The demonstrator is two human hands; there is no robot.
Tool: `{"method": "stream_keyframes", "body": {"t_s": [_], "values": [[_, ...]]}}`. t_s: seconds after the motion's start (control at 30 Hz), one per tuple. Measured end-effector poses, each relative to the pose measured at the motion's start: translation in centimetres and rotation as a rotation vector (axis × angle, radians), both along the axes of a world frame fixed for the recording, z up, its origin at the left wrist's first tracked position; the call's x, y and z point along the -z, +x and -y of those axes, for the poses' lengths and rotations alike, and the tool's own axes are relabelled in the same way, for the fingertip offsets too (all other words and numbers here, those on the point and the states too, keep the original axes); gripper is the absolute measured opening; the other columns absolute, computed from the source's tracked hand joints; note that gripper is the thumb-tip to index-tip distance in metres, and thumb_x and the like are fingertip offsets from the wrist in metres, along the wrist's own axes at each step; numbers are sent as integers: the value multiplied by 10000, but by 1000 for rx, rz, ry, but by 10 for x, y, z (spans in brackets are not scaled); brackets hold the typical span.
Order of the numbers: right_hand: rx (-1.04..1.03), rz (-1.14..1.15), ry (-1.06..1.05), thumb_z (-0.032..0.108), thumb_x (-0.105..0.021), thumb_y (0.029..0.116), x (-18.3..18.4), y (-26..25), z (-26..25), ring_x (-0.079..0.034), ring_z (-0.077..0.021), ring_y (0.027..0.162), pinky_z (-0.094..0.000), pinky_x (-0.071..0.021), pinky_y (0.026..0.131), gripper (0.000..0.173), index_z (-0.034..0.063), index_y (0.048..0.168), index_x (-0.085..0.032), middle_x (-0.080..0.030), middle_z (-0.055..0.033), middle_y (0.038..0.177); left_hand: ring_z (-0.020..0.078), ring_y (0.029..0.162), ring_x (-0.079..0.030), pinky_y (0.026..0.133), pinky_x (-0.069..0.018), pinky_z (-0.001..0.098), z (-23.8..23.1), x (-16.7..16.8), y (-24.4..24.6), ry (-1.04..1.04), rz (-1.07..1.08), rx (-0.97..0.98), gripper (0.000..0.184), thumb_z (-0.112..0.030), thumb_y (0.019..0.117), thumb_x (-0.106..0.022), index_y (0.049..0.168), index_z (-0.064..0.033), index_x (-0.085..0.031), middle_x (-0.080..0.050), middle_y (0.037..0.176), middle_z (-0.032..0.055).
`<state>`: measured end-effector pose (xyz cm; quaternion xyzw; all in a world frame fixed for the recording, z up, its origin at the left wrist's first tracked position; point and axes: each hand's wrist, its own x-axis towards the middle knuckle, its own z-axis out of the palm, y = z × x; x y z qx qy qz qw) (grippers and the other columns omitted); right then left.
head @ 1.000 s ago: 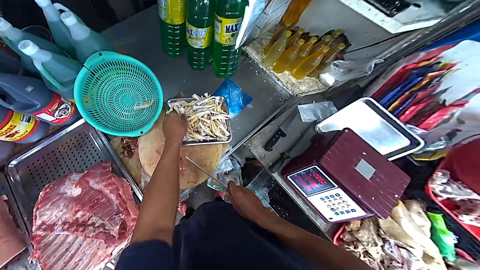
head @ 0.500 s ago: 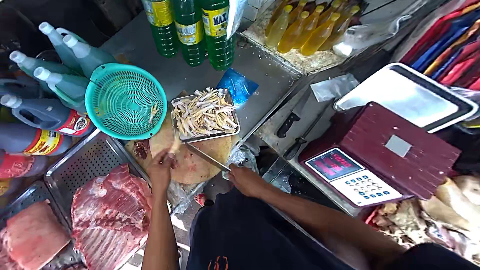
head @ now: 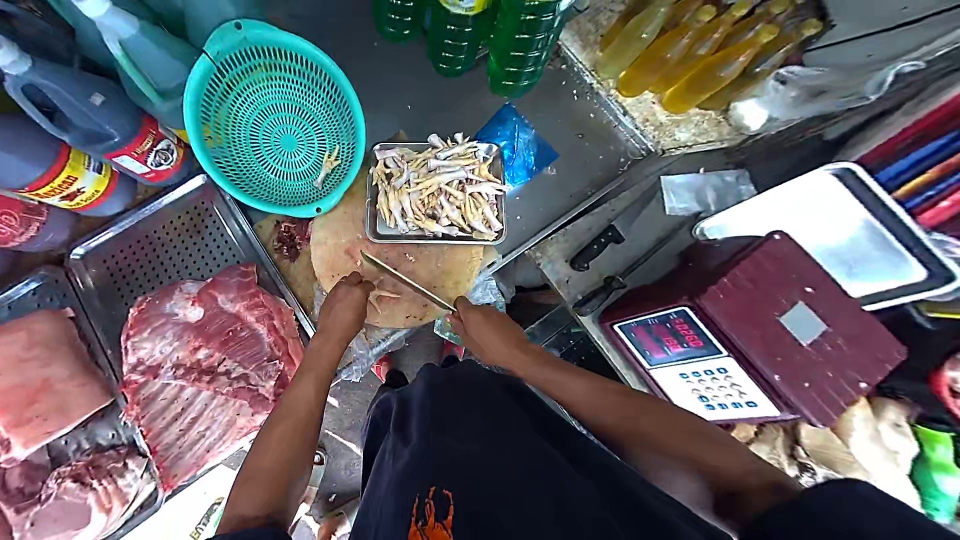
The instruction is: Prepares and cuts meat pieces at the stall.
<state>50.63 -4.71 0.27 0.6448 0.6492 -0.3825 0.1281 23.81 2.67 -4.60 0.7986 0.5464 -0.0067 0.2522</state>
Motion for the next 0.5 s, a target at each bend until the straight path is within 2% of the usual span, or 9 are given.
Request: {"method": "stream_keyframes", "body": {"t_s": [0.1,0.2,0.27,0.4,0.5], "values": [[32,-40,62,453,-346,1110,-12,-3,3,-702,-345,920,-525,-573,802,449,67,1229,-541,-671,-146,932,304,1099,-680,982,-561,483,1,-2,1,-19,2,-61,219,-69,1000,-598,1160,-70,-747,-685,1167,147],[14,5,-5,418,-354,1112,5,-4,7,-706,-395,993,-572,-573,836,441,41,1261,-527,-685,-199,1005,320,1136,-674,1003,-546,516,1,-15,9,-145,-101,-127,277,-172,1031,-573,1256,-84,-707,-680,1217,153],[31,6,-38,415,-363,1111,3,-4,2,-701,-382,1007,-561,-569,852,425,51,1257,-527,-682,-189,1007,362,1155,-675,996,-537,562,0,-27,13,-229,-188,-188,327,-249,1038,-559,1280,-63,-675,-698,1215,185],[44,-50,11,428,-356,1109,-7,-6,10,-704,-349,935,-535,-573,819,426,63,1242,-529,-674,-156,945,394,1114,-688,911,-551,610,13,-38,29,-331,-297,-305,377,-362,1031,-538,1217,-64,-676,-718,1134,199],[37,-20,-37,421,-352,1109,13,-6,19,-710,-378,991,-563,-577,844,435,54,1267,-525,-689,-182,1007,382,1094,-696,873,-564,588,20,-42,45,-348,-335,-340,359,-352,1022,-530,1160,-52,-671,-715,1120,193]]}}
